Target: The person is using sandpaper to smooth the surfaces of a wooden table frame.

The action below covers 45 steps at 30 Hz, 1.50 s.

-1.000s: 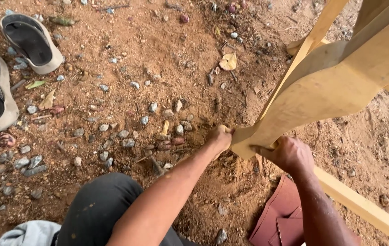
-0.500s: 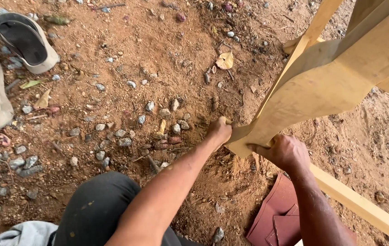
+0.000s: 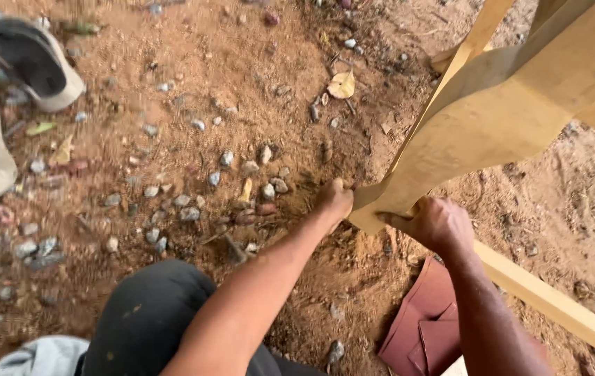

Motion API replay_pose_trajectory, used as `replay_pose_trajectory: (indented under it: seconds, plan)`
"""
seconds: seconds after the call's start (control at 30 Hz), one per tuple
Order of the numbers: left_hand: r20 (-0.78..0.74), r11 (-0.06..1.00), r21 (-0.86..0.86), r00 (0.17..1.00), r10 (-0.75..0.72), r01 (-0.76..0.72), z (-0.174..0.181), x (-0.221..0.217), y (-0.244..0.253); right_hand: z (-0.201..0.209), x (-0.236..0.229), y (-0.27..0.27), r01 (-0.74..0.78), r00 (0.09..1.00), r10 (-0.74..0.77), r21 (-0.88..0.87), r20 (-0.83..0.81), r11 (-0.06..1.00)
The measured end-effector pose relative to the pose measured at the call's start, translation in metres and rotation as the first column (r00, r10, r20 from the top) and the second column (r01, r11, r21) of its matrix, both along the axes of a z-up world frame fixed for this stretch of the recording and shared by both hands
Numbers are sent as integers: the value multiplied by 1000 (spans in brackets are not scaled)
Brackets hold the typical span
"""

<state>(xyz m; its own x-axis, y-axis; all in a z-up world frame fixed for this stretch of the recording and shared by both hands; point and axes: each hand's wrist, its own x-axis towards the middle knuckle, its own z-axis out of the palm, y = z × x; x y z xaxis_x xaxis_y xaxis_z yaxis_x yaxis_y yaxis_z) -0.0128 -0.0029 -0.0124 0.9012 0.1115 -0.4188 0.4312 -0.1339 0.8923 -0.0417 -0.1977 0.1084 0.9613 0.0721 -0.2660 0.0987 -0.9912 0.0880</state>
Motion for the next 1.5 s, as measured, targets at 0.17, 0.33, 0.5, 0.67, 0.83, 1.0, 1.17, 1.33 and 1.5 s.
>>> replay_pose_trajectory:
  seconds: [0.17,0.33,0.5,0.67,0.83,1.0,1.17,1.33,1.5]
  plan:
    - [-4,998,55,999,-34,34,10,-23,10,-12,4,-11,-125,979,103,121,178,985]
    - [-7,999,-48,1000,-17,17,15,-7,3,-15,3,-16,-75,992,60,128,115,989]
    - [30,994,-106,999,31,-28,-12,4,-6,-13,2,-16,-117,979,103,74,175,990]
    - [13,995,-94,1000,14,-13,-27,-1,16,-19,3,-17,-125,978,96,155,184,980]
    - [42,993,-122,999,9,-4,0,12,3,-23,9,-21,-68,991,54,108,125,992]
    - [-36,989,-147,999,16,-21,22,-11,4,-22,5,-23,-186,962,123,257,243,948]
    - [17,993,100,997,-70,68,15,-17,7,-14,2,-16,-138,977,106,173,184,975]
    - [34,990,132,998,-59,54,0,-1,-12,-10,6,-16,-59,993,50,83,103,995]
    - [202,910,408,964,-172,77,-25,-17,-6,-10,4,-15,-158,973,117,206,197,966]
